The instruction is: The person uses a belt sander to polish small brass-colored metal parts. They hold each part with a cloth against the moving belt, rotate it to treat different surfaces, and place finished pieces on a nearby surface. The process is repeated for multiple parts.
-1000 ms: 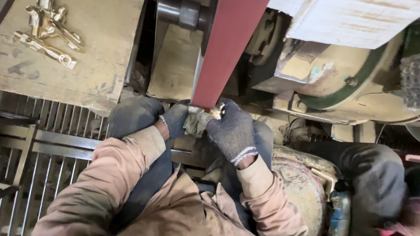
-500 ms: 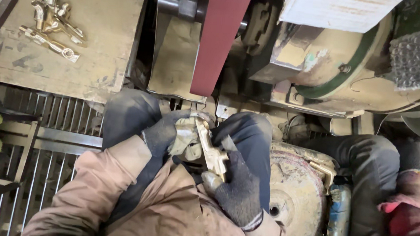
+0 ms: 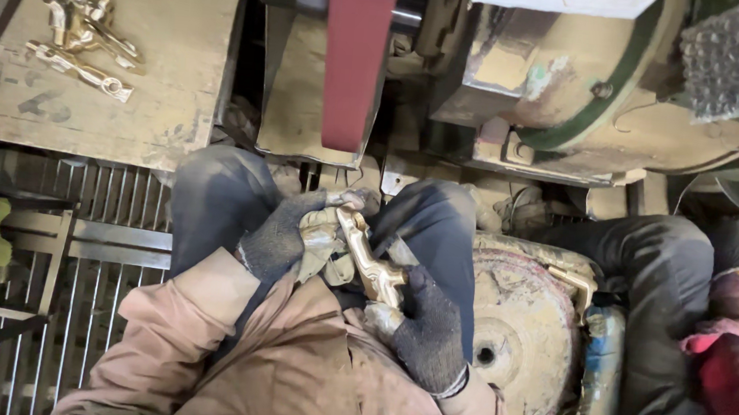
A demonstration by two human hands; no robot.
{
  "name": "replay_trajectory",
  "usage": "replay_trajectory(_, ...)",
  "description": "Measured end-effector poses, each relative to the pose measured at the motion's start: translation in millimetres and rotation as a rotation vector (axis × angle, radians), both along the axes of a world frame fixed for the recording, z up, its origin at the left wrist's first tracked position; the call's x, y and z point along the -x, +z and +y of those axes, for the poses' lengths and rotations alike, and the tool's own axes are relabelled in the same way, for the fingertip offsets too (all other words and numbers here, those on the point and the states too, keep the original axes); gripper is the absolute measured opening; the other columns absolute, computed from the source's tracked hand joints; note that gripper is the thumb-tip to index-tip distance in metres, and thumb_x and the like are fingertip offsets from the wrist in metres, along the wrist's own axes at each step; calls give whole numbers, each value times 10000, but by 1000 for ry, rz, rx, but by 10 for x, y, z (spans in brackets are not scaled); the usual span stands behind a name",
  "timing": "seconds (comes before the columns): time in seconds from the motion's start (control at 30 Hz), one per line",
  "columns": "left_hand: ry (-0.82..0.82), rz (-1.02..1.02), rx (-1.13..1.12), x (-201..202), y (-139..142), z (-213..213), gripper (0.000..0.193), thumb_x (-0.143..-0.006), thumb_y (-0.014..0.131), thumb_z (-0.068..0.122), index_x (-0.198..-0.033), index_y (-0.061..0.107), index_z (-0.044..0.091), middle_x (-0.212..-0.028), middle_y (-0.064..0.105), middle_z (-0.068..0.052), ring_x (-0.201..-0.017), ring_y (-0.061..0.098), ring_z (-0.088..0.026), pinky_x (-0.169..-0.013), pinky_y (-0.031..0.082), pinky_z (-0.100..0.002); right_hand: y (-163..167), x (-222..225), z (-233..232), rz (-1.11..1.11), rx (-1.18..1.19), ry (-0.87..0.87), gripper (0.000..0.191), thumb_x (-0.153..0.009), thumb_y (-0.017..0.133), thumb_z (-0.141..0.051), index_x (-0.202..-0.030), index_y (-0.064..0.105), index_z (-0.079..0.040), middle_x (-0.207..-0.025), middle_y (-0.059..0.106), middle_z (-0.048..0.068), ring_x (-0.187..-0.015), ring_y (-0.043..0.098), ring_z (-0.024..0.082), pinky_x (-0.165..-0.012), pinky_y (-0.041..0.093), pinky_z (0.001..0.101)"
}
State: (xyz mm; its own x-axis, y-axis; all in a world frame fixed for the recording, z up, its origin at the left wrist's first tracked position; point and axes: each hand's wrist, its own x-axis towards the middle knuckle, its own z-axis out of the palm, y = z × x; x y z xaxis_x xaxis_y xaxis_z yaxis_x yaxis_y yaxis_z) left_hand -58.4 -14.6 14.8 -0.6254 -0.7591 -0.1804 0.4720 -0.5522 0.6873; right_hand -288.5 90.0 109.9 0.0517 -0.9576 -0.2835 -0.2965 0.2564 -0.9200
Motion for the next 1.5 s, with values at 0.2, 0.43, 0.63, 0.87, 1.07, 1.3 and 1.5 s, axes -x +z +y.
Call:
replay_trajectory(0.2,-133,520,-352,192,84,-121,347,-1158,469,43,-1457,518,-125,-1015,687,-66,-962,692,-168,-965,561,-285,-87,206,68,-119,-22,-175,524,-809,776,-68,-1309,632,-3,-1123,736,69,-976,658,110,-880,545,279)
replay_trajectory(0.43,-80,-311,120,225,192,-100,469,-854,617,-39,-1315,534,-62,-1004,708,-22,-931,699,-101,-842,585,-245,-172,718,232,204,61,-332,485,-808,781,-56,-1270,650,11,-1033,756,51,-929,656,113,-853,536,264)
replay_trajectory(0.63,-45,-384,208,183,-340,-55,480,-895,630,-142,-1367,548,-108,-949,588,-25,-853,577,-84,-732,511,-225,-559,1299,678,-100,-170,-818,558,-870,689,-67,-1423,614,-73,-1066,756,79,-735,666,155,-592,480,276)
replay_trajectory(0.87,-77,-646,354,215,-550,-74,431,-875,645,-71,-1303,602,-54,-1037,668,-62,-889,632,-118,-738,539,-259,-1234,1915,1205,590,-407,-745,467,-902,695,-241,-1338,684,-77,-1022,785,162,-829,695,312,-730,555,404)
replay_trajectory(1.07,-36,-808,657,209,-469,-79,368,-836,705,-28,-1201,658,-41,-1126,710,-84,-1011,667,-134,-859,561,-266,-1313,2019,1262,1075,-535,-518,517,-883,689,-453,-1301,711,-149,-1079,745,212,-1009,710,385,-894,569,470)
replay_trajectory(1.3,70,-794,610,40,-399,-149,385,-867,716,-5,-1246,656,-38,-1010,690,-104,-840,650,-148,-735,550,-276,-868,1622,491,469,167,-667,332,-943,671,-80,-1262,677,14,-1055,759,137,-899,721,206,-803,580,329)
replay_trajectory(1.5,367,-645,545,-416,-134,-317,374,-920,715,-20,-1290,668,-19,-1024,677,-67,-926,654,-138,-809,567,-294,-491,744,-355,192,437,-348,133,-1012,644,-87,-1089,716,-6,-1090,768,94,-1055,713,206,-1000,541,343)
